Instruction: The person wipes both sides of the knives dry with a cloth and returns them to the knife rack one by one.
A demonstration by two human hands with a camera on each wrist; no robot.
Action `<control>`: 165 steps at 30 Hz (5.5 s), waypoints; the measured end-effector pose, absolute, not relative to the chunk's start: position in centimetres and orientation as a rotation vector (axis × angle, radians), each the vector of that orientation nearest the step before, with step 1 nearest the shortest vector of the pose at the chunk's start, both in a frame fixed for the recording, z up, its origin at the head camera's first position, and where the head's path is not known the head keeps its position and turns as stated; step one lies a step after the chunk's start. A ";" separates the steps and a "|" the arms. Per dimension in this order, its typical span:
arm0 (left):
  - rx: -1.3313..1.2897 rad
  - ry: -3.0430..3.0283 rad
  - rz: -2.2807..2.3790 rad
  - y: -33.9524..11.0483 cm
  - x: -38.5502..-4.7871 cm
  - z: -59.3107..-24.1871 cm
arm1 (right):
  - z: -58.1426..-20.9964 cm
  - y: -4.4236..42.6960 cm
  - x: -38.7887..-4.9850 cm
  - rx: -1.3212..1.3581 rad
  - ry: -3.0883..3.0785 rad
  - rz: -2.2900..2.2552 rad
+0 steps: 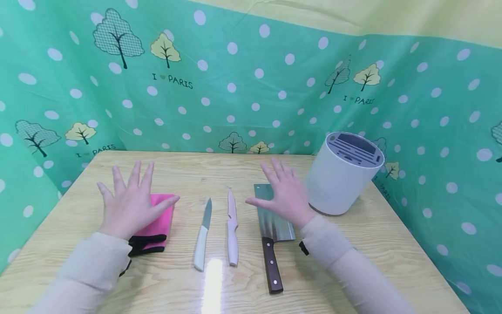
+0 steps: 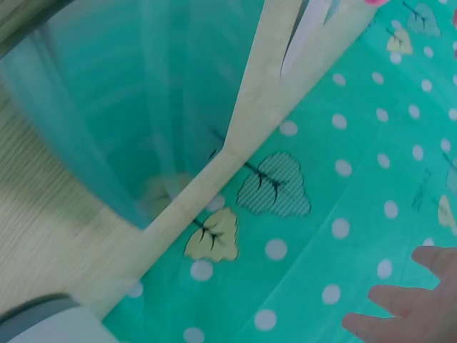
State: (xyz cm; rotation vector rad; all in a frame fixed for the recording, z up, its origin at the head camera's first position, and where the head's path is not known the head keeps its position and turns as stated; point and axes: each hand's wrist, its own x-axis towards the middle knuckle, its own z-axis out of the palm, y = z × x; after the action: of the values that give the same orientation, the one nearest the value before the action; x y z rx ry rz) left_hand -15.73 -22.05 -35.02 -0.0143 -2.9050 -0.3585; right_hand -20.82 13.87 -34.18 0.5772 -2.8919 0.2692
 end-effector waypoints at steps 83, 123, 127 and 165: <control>0.191 -3.386 -0.978 -27.8 -17.7 -39.5 | -39.2 -1.3 -16.2 0.713 -3.435 0.273; 0.052 -3.179 -0.966 -23.5 -16.5 -31.6 | -35.5 4.0 -17.5 0.948 -2.817 0.045; 0.014 -3.141 -0.998 -22.4 -16.3 -30.6 | -35.0 5.3 -17.5 0.971 -2.705 0.014; -0.183 -2.923 -1.595 -12.6 -13.8 -28.8 | -36.4 10.7 -16.6 1.090 -2.266 0.110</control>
State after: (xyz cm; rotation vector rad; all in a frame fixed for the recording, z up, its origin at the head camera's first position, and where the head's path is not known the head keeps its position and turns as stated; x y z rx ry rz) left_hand -13.85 -12.59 -28.82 -0.1827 -2.9233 -1.5948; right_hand -16.61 10.69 -36.43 1.0904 -2.2657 0.1103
